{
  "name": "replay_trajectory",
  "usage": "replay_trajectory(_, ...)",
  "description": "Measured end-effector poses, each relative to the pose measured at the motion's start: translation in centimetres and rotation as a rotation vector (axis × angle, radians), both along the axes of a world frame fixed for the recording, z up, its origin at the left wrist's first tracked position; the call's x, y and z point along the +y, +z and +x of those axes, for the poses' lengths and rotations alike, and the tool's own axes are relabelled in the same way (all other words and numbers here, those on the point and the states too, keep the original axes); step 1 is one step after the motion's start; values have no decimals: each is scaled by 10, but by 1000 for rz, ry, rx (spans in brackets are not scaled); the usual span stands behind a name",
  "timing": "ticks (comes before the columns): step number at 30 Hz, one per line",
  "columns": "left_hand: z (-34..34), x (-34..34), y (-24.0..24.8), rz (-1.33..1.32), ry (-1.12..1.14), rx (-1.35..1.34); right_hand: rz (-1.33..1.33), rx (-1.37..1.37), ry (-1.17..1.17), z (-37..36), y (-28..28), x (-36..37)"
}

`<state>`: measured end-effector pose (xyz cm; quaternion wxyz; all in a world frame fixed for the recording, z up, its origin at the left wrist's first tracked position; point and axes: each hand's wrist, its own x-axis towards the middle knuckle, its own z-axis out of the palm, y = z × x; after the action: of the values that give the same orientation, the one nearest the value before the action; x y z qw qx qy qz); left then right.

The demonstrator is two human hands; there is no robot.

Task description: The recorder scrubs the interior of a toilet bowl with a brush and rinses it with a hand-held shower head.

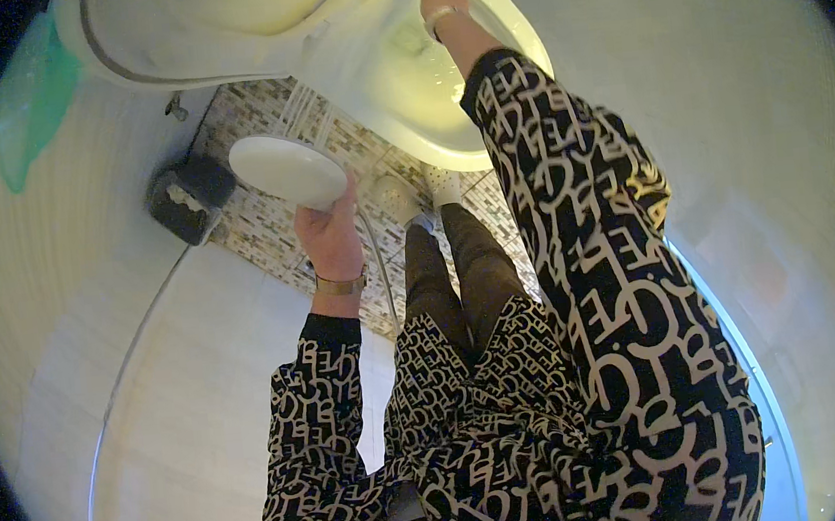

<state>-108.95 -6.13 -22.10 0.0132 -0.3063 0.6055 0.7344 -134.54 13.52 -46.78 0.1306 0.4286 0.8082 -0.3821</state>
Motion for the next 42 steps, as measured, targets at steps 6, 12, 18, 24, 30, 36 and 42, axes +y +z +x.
replay_trajectory(6, 20, -15, 8, -157, -63, -90, 378, -109, 674, 119, 22, 70)
replay_trajectory(12, 40, -13, 6, -59, -121, -104, 355, -217, 348, 254, 53, 108)
replay_trajectory(18, 26, -1, 10, -60, -223, -90, 376, -3, 660, 110, 44, 86)
replay_trajectory(24, 31, 5, 4, 20, -134, -47, 422, -264, 869, 195, 61, 141)
replay_trajectory(30, 40, -11, -2, -81, -240, -111, 439, -402, 1064, 161, 82, 137)
replay_trajectory(36, 41, -12, -3, -28, -150, -128, 601, 224, 1523, 14, 83, 80)
replay_trajectory(42, 60, -18, -5, -1, -20, -113, 657, -487, 1639, 102, 113, 161)
